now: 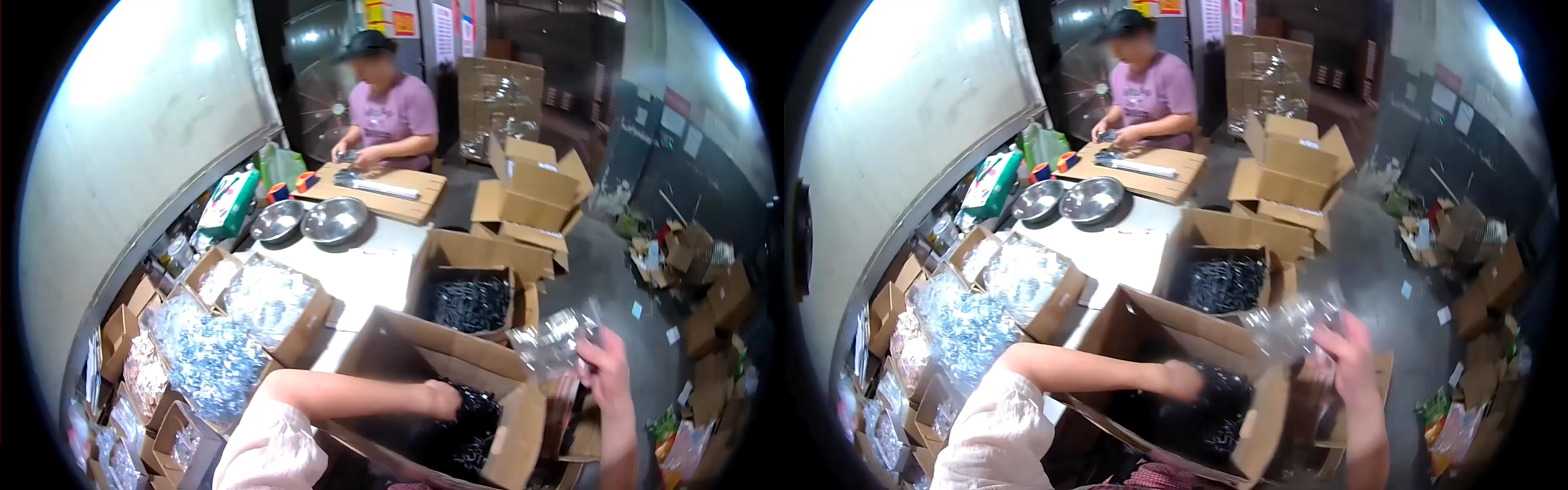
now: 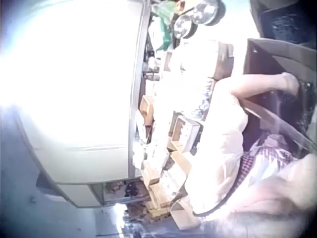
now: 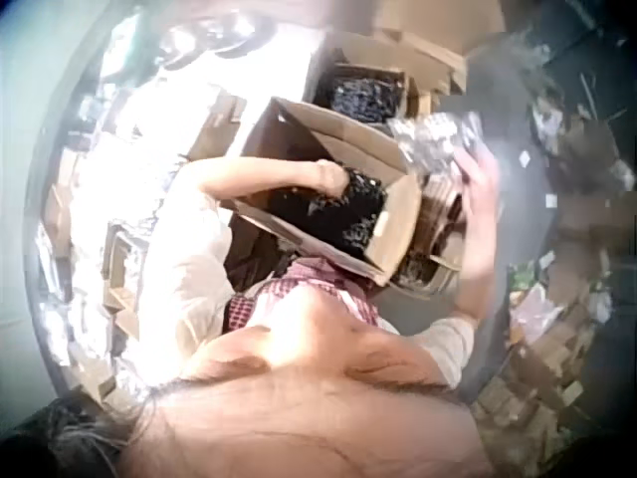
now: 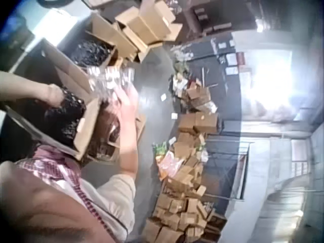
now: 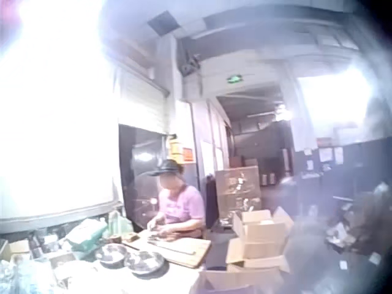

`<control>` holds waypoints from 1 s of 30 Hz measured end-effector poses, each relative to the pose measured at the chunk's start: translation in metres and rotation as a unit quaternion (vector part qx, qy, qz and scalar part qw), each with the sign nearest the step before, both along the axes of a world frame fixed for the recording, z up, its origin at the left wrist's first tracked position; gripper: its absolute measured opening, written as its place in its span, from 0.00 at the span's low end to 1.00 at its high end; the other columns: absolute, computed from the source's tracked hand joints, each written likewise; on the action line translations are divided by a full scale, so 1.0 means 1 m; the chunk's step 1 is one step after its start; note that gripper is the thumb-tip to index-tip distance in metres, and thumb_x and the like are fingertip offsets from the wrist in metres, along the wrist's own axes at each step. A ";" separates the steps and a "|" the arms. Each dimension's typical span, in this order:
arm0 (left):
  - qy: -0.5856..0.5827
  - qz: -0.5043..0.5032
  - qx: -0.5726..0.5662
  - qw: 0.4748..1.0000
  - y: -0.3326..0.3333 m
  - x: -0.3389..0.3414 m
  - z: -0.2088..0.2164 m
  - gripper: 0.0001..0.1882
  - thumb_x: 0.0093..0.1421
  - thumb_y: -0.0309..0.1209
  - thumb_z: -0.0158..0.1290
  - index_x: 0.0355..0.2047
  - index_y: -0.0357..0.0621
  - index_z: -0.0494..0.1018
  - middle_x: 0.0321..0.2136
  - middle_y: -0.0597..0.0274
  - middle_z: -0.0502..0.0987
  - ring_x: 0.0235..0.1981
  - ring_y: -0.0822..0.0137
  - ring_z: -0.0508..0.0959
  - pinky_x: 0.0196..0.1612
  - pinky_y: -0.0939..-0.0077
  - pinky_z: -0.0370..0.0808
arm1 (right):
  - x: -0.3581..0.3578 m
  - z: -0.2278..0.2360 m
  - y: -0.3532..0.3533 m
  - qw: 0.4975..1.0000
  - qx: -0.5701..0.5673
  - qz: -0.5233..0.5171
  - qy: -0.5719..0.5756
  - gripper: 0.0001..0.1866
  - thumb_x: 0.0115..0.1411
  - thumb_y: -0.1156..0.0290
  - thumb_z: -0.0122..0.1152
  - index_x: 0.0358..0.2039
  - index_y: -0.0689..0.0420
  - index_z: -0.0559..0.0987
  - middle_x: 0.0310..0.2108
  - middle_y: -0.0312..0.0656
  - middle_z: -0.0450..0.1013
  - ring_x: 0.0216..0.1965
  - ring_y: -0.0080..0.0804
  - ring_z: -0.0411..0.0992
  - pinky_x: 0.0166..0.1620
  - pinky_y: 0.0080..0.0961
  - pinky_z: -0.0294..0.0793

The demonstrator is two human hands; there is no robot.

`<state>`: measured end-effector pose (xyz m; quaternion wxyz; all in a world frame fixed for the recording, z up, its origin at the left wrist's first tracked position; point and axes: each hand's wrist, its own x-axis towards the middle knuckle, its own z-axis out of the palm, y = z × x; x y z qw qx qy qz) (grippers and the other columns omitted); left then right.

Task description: The person places hardware components from boxes into small plastic bags, weighs the bags on a scale, and seals them.

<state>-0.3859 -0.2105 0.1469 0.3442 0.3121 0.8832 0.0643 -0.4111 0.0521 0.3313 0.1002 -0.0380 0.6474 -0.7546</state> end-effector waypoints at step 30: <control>0.103 0.685 0.453 0.561 -0.459 -0.292 0.047 0.15 0.66 0.34 0.40 0.38 0.35 0.71 0.24 0.56 0.78 0.14 0.65 0.73 0.18 0.71 0.73 | -0.330 -0.265 -0.223 0.638 0.693 0.316 0.113 0.30 0.54 0.55 0.63 0.49 0.66 0.71 0.47 0.57 0.73 0.50 0.57 0.71 0.53 0.43 0.71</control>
